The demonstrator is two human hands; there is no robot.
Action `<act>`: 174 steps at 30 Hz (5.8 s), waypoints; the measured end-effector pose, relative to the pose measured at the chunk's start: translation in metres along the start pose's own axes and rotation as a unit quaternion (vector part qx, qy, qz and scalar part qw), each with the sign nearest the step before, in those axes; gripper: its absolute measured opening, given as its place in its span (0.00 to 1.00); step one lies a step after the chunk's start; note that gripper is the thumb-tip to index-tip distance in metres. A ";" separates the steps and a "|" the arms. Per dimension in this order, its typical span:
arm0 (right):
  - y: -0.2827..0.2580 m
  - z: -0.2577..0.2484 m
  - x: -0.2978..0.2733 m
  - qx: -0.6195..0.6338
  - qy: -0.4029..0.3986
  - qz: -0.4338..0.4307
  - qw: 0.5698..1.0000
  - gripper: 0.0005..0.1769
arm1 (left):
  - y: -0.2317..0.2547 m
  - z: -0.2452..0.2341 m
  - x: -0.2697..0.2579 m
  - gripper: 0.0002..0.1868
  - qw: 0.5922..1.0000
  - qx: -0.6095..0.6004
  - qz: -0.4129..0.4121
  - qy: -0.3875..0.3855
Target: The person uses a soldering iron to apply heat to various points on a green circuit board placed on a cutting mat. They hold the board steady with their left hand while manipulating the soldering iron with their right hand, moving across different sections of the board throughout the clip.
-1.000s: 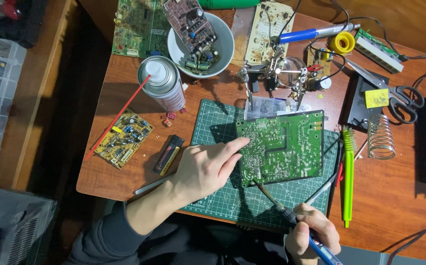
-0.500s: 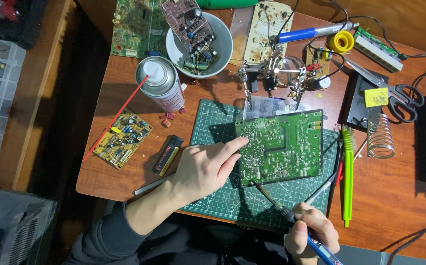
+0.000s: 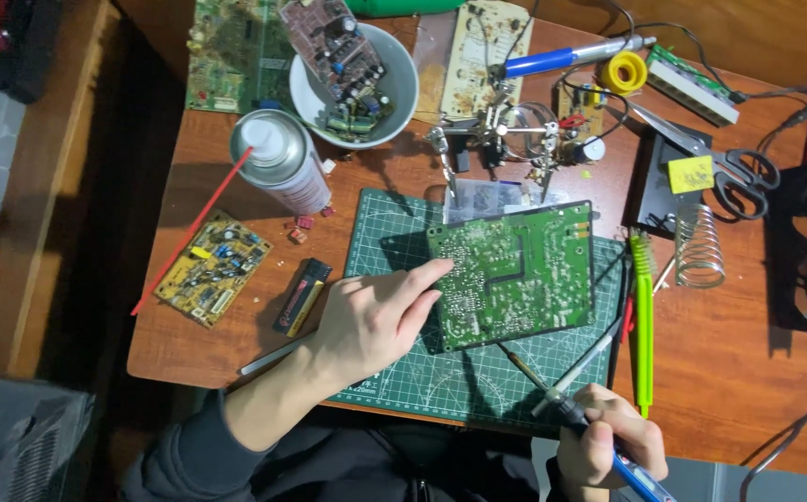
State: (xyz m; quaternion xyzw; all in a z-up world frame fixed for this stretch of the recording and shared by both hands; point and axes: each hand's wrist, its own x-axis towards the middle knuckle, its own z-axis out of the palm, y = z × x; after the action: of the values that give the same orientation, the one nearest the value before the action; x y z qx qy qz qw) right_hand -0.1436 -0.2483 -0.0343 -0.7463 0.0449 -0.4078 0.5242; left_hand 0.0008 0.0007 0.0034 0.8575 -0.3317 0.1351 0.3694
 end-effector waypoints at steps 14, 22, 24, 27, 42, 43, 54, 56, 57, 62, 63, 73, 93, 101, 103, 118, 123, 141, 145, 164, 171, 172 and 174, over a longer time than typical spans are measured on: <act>-0.005 0.005 0.014 0.080 -0.086 -0.062 0.991 0.10 | -0.003 0.006 -0.001 0.19 1.000 0.007 -0.013 -0.005; 0.002 -0.004 0.009 0.074 -0.059 -0.068 0.993 0.10 | -0.003 0.006 -0.003 0.20 1.000 -0.002 -0.014 -0.010; 0.002 -0.011 0.008 0.035 -0.021 -0.026 0.999 0.12 | -0.003 0.006 -0.004 0.20 1.000 0.008 -0.012 -0.008; 0.007 -0.023 0.004 0.032 0.018 0.016 0.999 0.12 | -0.003 0.004 -0.003 0.19 1.000 -0.009 -0.009 0.012; 0.013 -0.032 0.002 0.027 0.108 -0.012 0.994 0.12 | 0.000 0.000 0.002 0.16 0.999 0.016 0.007 0.034; 0.011 -0.031 0.003 0.026 0.110 -0.012 0.994 0.12 | -0.001 0.000 0.002 0.16 0.999 0.015 0.008 0.034; 0.006 -0.025 0.007 0.024 0.082 -0.039 0.996 0.13 | -0.001 -0.002 0.004 0.24 0.995 0.052 0.029 0.076; 0.005 -0.026 0.007 0.010 0.083 -0.032 0.996 0.13 | 0.000 -0.003 0.007 0.23 0.995 0.051 0.033 0.077; 0.005 -0.026 0.007 -0.004 0.082 -0.024 0.996 0.13 | 0.001 -0.003 0.008 0.23 0.995 0.051 0.037 0.077; 0.012 -0.024 0.006 -0.017 0.091 -0.027 0.995 0.12 | 0.001 -0.002 0.008 0.21 0.995 0.050 0.039 0.079; 0.015 -0.025 0.005 -0.021 0.091 -0.043 0.995 0.11 | 0.001 -0.002 0.008 0.21 0.995 0.050 0.040 0.081; -0.004 -0.001 0.013 0.063 -0.025 -0.091 0.994 0.10 | 0.002 -0.003 0.009 0.23 0.996 0.053 0.040 0.065; -0.015 0.020 0.012 0.066 -0.060 -0.069 0.994 0.13 | -0.002 0.005 0.004 0.22 0.997 0.018 0.034 0.071; -0.017 0.019 0.006 0.073 -0.025 -0.071 0.994 0.10 | -0.001 0.003 0.004 0.21 0.997 0.020 0.030 0.066; -0.016 0.019 0.003 0.077 -0.001 -0.055 0.996 0.10 | -0.001 0.003 0.004 0.20 0.997 0.018 0.028 0.066; -0.012 0.035 0.004 0.080 -0.058 -0.092 0.991 0.10 | -0.004 0.007 -0.003 0.20 1.000 0.000 0.000 0.023; -0.010 0.034 0.003 0.065 -0.064 -0.086 0.992 0.12 | -0.005 0.010 -0.005 0.20 1.000 0.000 0.003 0.021; -0.015 0.029 -0.004 0.017 -0.057 -0.049 0.997 0.14 | -0.003 0.005 -0.001 0.18 0.999 0.010 0.014 0.038; -0.023 0.032 -0.003 0.019 -0.055 -0.028 0.998 0.14 | -0.002 0.003 0.000 0.18 0.999 0.010 0.013 0.038; -0.008 0.026 -0.008 0.022 -0.048 -0.037 0.998 0.14 | -0.001 0.002 0.001 0.18 0.999 0.018 0.020 0.039; -0.002 0.026 -0.010 0.041 -0.032 -0.040 0.998 0.15 | -0.002 0.005 0.000 0.20 0.997 0.013 0.035 0.066; -0.004 0.027 -0.010 0.040 -0.032 -0.040 0.998 0.15 | -0.002 0.005 -0.001 0.20 0.997 0.012 0.035 0.066; -0.008 0.028 -0.008 0.032 -0.041 -0.034 0.998 0.15 | -0.002 0.005 -0.001 0.20 0.997 0.020 0.035 0.064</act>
State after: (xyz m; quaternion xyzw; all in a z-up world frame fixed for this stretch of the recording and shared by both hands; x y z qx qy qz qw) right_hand -0.1332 -0.2202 -0.0352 -0.7462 -0.0149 -0.3953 0.5354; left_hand 0.0017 -0.0015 -0.0020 0.8422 -0.3343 0.2091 0.3678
